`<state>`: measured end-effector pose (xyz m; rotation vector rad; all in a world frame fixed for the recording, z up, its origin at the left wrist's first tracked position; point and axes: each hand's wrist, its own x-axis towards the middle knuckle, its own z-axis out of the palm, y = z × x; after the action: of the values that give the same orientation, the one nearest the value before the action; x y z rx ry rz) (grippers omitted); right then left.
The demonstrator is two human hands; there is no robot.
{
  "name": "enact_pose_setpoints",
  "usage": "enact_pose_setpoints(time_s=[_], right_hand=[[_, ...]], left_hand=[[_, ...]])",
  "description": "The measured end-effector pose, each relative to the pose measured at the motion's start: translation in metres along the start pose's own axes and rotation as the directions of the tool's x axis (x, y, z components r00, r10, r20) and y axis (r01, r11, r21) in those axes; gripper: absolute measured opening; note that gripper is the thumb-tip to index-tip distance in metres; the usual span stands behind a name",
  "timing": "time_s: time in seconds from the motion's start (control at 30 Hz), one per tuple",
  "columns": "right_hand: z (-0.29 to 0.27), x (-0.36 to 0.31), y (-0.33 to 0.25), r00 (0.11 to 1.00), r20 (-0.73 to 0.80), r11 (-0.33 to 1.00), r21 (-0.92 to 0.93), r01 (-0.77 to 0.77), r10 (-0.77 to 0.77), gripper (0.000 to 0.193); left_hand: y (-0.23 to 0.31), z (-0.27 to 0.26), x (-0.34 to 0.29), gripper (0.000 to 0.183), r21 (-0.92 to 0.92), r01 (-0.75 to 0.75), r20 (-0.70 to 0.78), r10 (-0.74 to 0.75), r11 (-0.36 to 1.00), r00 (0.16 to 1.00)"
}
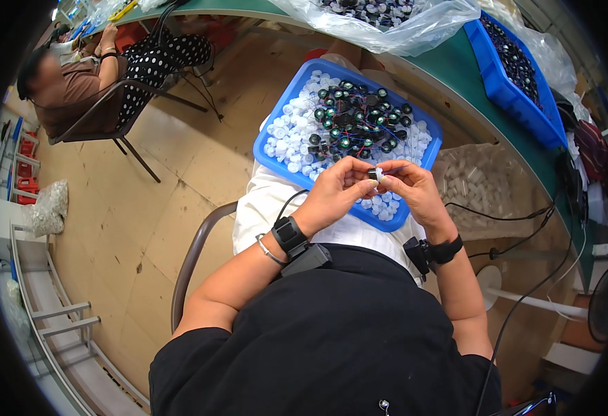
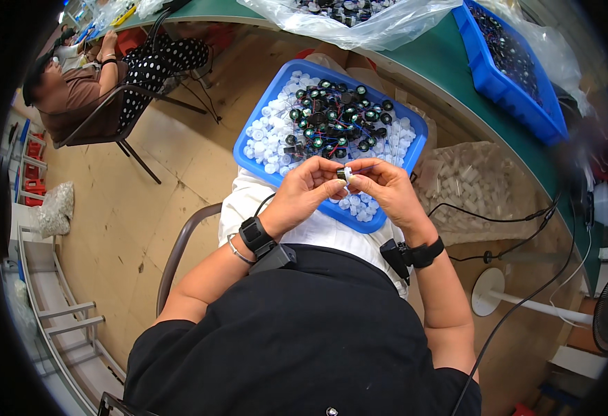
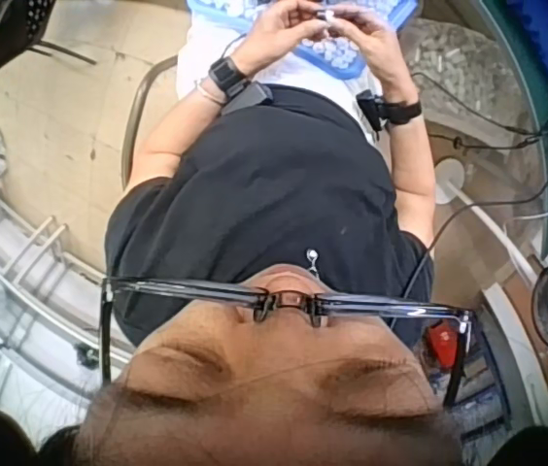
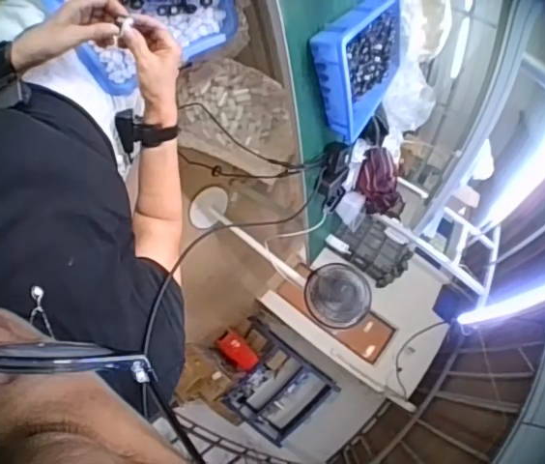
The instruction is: The person sits at a workbench and repeatedly picks up small black electronic components and white plastic caps from a blue tray. They insert the components into the caps by hand and place the assembled units back into the tray. The process is repetitive and involves handling items one at a time.
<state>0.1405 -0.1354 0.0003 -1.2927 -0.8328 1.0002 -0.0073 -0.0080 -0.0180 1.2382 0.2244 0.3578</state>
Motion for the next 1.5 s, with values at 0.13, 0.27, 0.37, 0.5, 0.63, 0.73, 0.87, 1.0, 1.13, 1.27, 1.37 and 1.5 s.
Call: enact_pose_setpoints(time_s=[0.13,0.27,0.37,0.5,0.63,0.73,0.87,1.0,1.13,1.27,1.37,1.5], right_hand=[[0.000,0.001,0.003,1.000,-0.010,0.999,0.036,-0.023,0.023,0.022],[0.002,0.001,0.002,0.999,-0.005,0.995,0.087,-0.042,0.042,0.022],[0.001,0.001,0.003,0.999,-0.004,0.995,0.084,-0.054,0.054,0.022],[0.001,0.001,0.004,0.999,-0.003,0.997,0.052,-0.051,0.051,0.023],[-0.001,0.000,0.004,1.000,-0.006,0.996,-0.084,-0.005,0.005,0.022],[0.000,-0.002,0.002,0.998,-0.016,0.971,-0.235,0.047,-0.052,0.020],[-0.001,-0.003,-0.005,0.999,-0.001,0.957,-0.288,0.036,-0.038,0.019],[0.002,-0.003,-0.012,1.000,0.022,0.968,-0.250,-0.011,0.017,0.021],[-0.003,-0.001,-0.011,0.998,0.053,0.980,-0.195,-0.024,0.035,0.023],[0.000,-0.001,-0.012,0.999,0.024,0.991,-0.123,-0.044,0.048,0.022],[-0.001,0.000,-0.009,0.997,0.021,0.994,-0.076,-0.075,0.077,0.022],[-0.002,0.000,-0.007,0.994,0.006,0.994,-0.028,-0.110,0.110,0.022]], left_hand=[[-0.004,-0.002,0.001,0.024,0.021,-0.012,-0.009,0.013,1.000,1.000],[-0.005,-0.003,0.001,0.023,0.027,-0.019,-0.013,0.019,0.999,1.000],[-0.004,-0.003,0.001,0.023,0.074,-0.014,-0.021,0.016,0.997,1.000],[-0.002,-0.002,0.001,0.022,0.092,-0.010,-0.041,0.014,0.996,0.999],[-0.006,-0.003,0.001,0.020,0.123,0.017,-0.033,-0.013,0.992,0.999],[-0.008,-0.002,-0.001,0.019,0.179,-0.001,-0.022,0.005,0.984,1.000],[-0.004,0.000,-0.003,0.017,0.345,-0.127,0.034,0.122,0.930,0.992],[-0.001,0.002,-0.003,0.018,0.300,-0.092,0.012,0.092,0.950,0.996],[-0.008,0.000,-0.001,0.019,0.186,-0.022,-0.011,0.024,0.982,1.000],[-0.010,-0.001,0.001,0.020,0.092,0.015,-0.019,-0.014,0.996,1.000],[-0.009,-0.001,0.001,0.020,0.065,0.023,-0.026,-0.022,0.998,0.999],[-0.010,-0.002,0.001,0.022,0.067,0.007,-0.034,-0.005,0.998,0.999]])
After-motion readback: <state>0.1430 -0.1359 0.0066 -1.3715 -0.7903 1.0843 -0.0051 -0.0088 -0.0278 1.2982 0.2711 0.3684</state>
